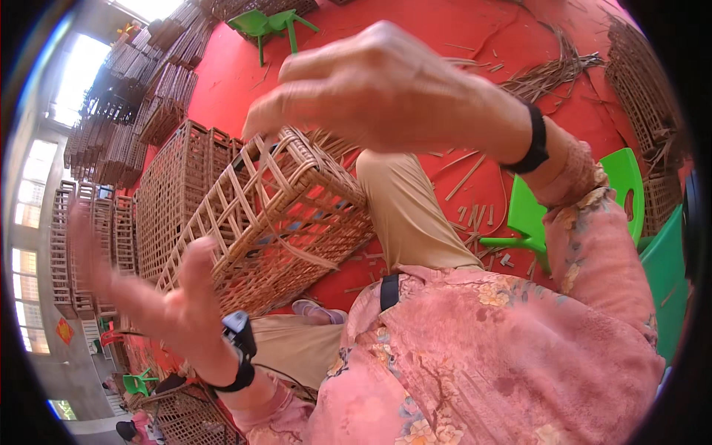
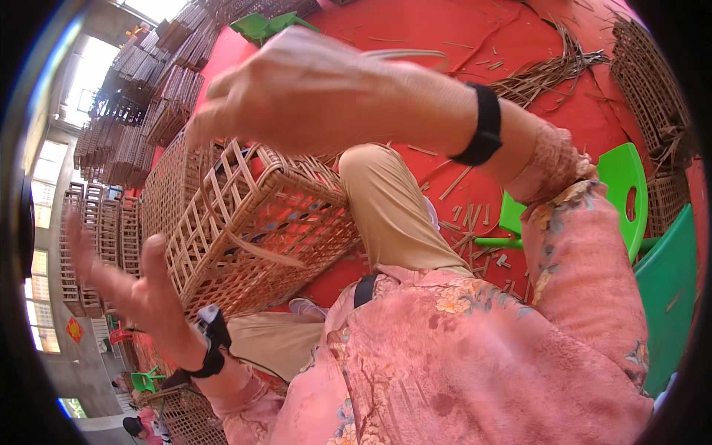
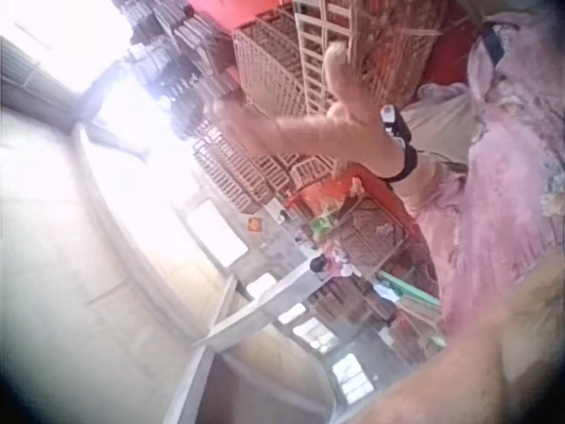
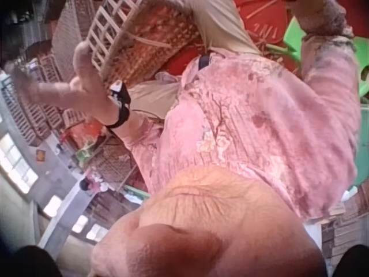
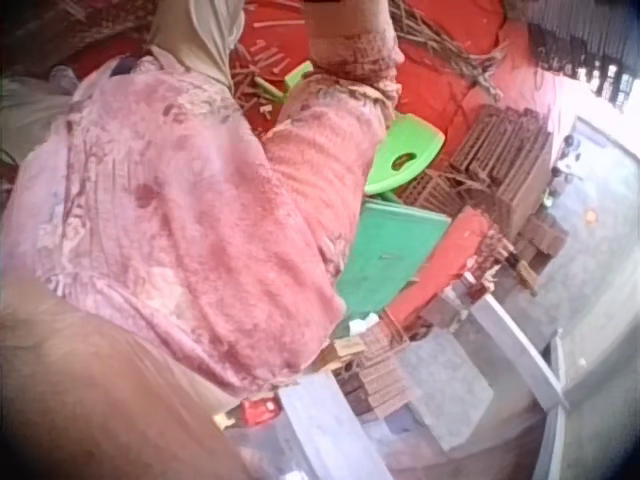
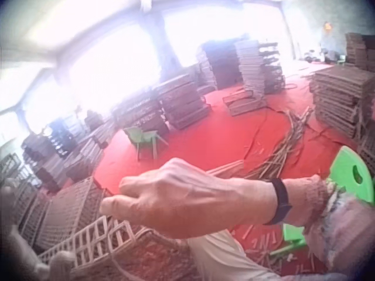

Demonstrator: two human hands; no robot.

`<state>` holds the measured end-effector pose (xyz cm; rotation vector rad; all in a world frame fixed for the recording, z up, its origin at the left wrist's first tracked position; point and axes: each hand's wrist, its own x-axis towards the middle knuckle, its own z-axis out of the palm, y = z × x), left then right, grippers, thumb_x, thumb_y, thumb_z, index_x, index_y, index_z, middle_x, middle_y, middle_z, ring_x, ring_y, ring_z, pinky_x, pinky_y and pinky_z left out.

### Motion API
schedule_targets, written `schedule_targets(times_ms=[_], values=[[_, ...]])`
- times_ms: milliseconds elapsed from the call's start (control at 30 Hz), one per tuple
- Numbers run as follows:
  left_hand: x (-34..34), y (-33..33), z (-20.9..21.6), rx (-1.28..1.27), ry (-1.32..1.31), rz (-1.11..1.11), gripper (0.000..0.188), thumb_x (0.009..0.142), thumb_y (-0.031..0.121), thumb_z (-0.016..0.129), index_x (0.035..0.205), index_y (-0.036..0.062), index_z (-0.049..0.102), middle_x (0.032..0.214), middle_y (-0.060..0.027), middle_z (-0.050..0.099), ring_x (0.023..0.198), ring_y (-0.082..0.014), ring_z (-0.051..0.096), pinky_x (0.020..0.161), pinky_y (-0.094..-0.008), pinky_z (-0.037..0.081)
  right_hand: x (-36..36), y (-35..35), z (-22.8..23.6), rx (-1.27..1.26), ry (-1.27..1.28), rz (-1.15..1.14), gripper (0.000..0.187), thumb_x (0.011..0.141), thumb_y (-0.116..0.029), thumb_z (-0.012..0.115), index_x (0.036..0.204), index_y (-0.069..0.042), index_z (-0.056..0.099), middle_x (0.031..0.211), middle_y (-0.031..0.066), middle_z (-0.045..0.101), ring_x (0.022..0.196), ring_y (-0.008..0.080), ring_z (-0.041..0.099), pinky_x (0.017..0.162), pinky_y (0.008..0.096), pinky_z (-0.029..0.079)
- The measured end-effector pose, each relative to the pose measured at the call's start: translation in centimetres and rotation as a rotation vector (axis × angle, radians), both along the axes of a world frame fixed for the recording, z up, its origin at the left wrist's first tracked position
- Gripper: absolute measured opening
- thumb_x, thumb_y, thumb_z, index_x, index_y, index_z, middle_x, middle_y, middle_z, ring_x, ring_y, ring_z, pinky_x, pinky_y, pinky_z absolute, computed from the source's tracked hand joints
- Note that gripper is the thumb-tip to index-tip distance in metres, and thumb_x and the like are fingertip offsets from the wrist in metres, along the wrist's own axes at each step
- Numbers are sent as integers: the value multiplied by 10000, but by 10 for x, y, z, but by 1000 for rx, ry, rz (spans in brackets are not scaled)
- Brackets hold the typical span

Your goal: The recorder is weaving strips of rattan into a wooden frame to construct a basket.

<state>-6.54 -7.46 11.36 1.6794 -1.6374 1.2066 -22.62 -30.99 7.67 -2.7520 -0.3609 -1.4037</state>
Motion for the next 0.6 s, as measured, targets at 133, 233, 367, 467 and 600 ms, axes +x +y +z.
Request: schedule_targets(times_ms=[133,233,367,467,600], values=[[10,-19,-29,444,1209,-568,678,952,378,681,1415,-69,466,1121,-179,665,1144,-269,623,1041,-399,435,4,-3,-11,119,-27,40,392,790,-95,666,1170,-188,687,897,21,709,725,229,700,565,336,533],[-3,-23,-50,467,1520,-769,539,981,359,643,1284,-79,565,823,-99,654,756,-180,644,764,-307,505,-7,-30,-18,119,-123,-18,468,793,-62,728,1251,-135,668,891,54,668,777,231,690,686,337,564],[12,-11,-59,494,1756,-785,358,1019,278,588,1119,-62,628,663,-29,545,529,-77,451,510,-221,363,-28,-67,-34,235,-226,48,300,935,-27,618,1229,-50,672,907,124,685,788,266,691,619,320,553],[12,-15,-57,425,1706,-588,292,1040,217,545,962,-46,645,585,39,441,475,-28,301,444,-206,209,-49,-92,-49,221,-110,-47,215,970,-47,601,1166,-3,678,846,108,677,666,218,660,560,320,527],[-8,-40,-54,605,1495,-159,260,1022,168,564,883,-12,691,600,75,457,497,-8,327,462,-206,226,-50,-70,-80,381,112,-71,423,817,-165,712,1229,-94,648,976,91,709,856,296,694,714,388,556]])
